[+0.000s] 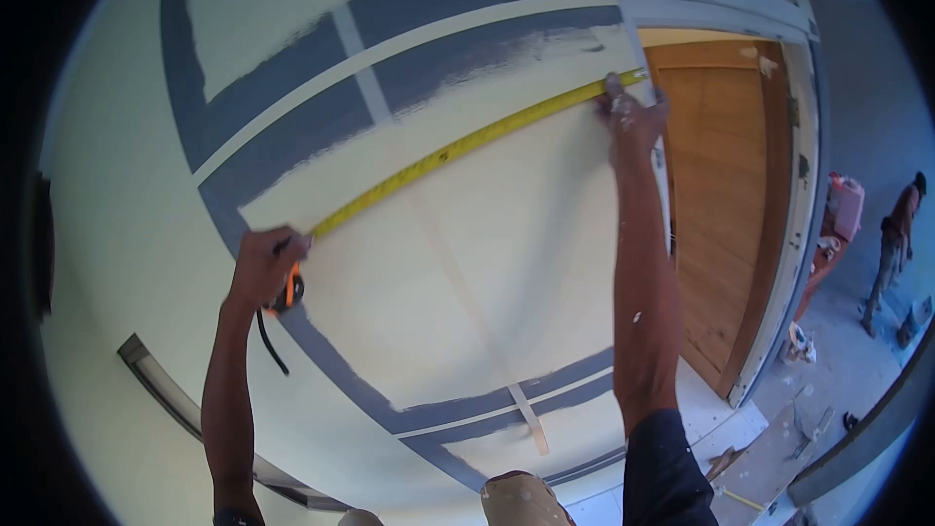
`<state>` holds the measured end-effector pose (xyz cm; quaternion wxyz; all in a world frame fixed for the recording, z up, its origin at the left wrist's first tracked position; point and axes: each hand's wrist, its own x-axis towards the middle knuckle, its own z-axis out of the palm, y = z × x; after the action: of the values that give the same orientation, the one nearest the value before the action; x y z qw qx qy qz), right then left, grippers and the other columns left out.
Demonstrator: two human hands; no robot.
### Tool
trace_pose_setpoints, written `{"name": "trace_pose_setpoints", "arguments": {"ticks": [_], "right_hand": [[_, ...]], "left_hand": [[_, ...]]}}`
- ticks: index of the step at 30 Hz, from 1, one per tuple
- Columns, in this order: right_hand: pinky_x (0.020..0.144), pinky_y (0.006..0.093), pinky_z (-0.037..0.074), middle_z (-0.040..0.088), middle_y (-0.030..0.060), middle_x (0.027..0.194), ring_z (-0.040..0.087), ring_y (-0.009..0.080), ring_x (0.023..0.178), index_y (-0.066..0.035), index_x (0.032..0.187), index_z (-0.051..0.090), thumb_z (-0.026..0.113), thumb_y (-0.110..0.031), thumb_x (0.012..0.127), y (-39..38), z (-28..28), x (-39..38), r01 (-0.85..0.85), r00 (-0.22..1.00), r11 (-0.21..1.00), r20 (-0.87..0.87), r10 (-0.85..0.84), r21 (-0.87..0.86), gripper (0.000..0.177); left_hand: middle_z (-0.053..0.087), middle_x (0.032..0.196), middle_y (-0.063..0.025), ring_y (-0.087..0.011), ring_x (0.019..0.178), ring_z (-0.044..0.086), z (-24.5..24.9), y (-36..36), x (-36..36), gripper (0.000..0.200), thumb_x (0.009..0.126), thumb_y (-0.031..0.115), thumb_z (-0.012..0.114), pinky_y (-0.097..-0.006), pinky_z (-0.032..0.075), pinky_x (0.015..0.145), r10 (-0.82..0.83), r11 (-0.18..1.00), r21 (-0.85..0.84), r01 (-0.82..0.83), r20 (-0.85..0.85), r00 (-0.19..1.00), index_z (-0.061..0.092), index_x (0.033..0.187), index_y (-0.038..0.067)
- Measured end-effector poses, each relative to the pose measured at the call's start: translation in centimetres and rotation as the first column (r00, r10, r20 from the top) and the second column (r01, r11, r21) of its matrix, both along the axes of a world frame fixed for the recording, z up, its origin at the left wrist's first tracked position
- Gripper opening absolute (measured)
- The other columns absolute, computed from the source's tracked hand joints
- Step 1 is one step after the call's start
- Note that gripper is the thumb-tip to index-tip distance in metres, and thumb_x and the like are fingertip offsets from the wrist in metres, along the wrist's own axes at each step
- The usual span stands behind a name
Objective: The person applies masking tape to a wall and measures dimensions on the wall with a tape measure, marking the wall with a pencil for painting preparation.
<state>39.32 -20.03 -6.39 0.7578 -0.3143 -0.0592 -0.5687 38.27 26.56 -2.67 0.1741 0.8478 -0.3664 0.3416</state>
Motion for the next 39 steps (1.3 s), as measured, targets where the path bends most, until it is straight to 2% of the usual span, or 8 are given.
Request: {"name": "trace_pose_setpoints", "arguments": {"ticks": [6, 7, 10, 13, 16, 23, 28, 39], "right_hand": [[0.064, 0.0304, 0.054, 0.065, 0.0151, 0.103, 0.067, 0.0190, 0.084, -0.001, 0.143, 0.028, 0.073, -0.015, 0.084, -4.5, 4.2, -0.7, 0.103, 0.974, 0.976, -0.179, -0.138, -0.192, 0.075], [0.065, 0.0275, 0.054, 0.066, 0.0140, 0.102, 0.067, 0.0157, 0.085, -0.001, 0.135, 0.044, 0.069, -0.017, 0.087, -4.5, 4.8, -0.8, 0.144, 0.960, 0.980, -0.223, -0.173, -0.140, 0.057], [0.060, 0.0251, 0.052, 0.066, 0.0105, 0.095, 0.066, 0.0138, 0.077, 0.000, 0.125, 0.055, 0.066, -0.019, 0.089, -6.0, 5.2, -0.8, 0.155, 0.943, 0.969, -0.264, -0.203, -0.193, 0.042], [0.053, 0.0241, 0.049, 0.064, 0.0071, 0.086, 0.061, 0.0121, 0.068, 0.000, 0.111, 0.065, 0.063, -0.019, 0.090, -9.7, 5.3, 0.6, 0.159, 0.931, 0.949, -0.278, -0.235, -0.271, 0.028], [0.048, 0.0237, 0.046, 0.060, 0.0054, 0.077, 0.056, 0.0112, 0.061, 0.000, 0.104, 0.067, 0.064, -0.016, 0.090, -9.8, 5.7, 0.6, 0.118, 0.944, 0.968, -0.278, -0.178, -0.219, 0.022], [0.042, 0.0229, 0.041, 0.058, 0.0058, 0.070, 0.051, 0.0106, 0.052, 0.002, 0.099, 0.068, 0.066, -0.017, 0.088, -8.1, 6.1, -0.1, 0.190, 0.925, 0.960, -0.290, -0.245, -0.206, 0.022], [0.042, 0.0220, 0.040, 0.058, 0.0047, 0.069, 0.050, 0.0100, 0.052, 0.002, 0.094, 0.069, 0.070, -0.020, 0.086, -8.5, 5.3, 0.3, 0.194, 0.959, 0.929, -0.140, -0.248, -0.316, 0.024], [0.043, 0.0215, 0.038, 0.055, 0.0027, 0.067, 0.049, 0.0086, 0.051, 0.002, 0.092, 0.069, 0.070, -0.021, 0.085, -8.0, 5.2, -0.4, 0.189, 0.954, 0.931, -0.168, -0.250, -0.313, 0.024]], "left_hand": [[0.048, 0.050, -0.0110, -0.0194, 0.046, 0.037, 6.5, -1.6, 1.2, 0.038, 0.088, 0.029, 0.063, -0.0346, 0.036, 0.048, 0.094, 0.994, 0.029, -0.102, 0.208, 0.974, 0.059, 0.067, -0.002], [0.048, 0.050, -0.0112, -0.0198, 0.045, 0.037, 7.3, -1.9, 1.1, 0.039, 0.089, 0.030, 0.063, -0.0352, 0.036, 0.048, 0.139, 0.988, 0.039, -0.151, 0.219, 0.966, 0.060, 0.067, -0.002], [0.049, 0.050, -0.0112, -0.0189, 0.045, 0.039, 8.9, -2.0, 1.7, 0.039, 0.089, 0.031, 0.062, -0.0352, 0.036, 0.048, 0.094, 0.995, 0.014, -0.099, 0.222, 0.970, 0.063, 0.069, -0.002], [0.051, 0.051, -0.0108, -0.0184, 0.045, 0.042, 9.8, -1.8, 2.2, 0.039, 0.090, 0.033, 0.061, -0.0351, 0.038, 0.049, 0.176, 0.984, 0.006, -0.180, 0.181, 0.968, 0.066, 0.072, -0.002], [0.051, 0.050, -0.0097, -0.0183, 0.044, 0.044, 10.0, -1.2, 3.0, 0.041, 0.090, 0.036, 0.060, -0.0349, 0.040, 0.050, 0.196, 0.980, -0.008, -0.198, 0.188, 0.962, 0.067, 0.073, -0.001], [0.052, 0.049, -0.0092, -0.0193, 0.043, 0.046, 9.8, -1.0, 2.8, 0.042, 0.090, 0.037, 0.059, -0.0352, 0.042, 0.050, 0.287, 0.956, 0.016, -0.293, 0.163, 0.944, 0.069, 0.072, 0.001], [0.054, 0.051, -0.0098, -0.0204, 0.045, 0.051, 9.0, -1.1, 3.0, 0.042, 0.089, 0.040, 0.059, -0.0346, 0.045, 0.052, 0.316, 0.947, 0.012, -0.321, 0.144, 0.938, 0.070, 0.072, 0.003], [0.058, 0.054, -0.0106, -0.0205, 0.047, 0.052, 9.2, -1.8, 2.4, 0.040, 0.088, 0.038, 0.061, -0.0355, 0.045, 0.053, 0.383, 0.920, 0.034, -0.391, 0.144, 0.913, 0.070, 0.074, 0.001]]}}
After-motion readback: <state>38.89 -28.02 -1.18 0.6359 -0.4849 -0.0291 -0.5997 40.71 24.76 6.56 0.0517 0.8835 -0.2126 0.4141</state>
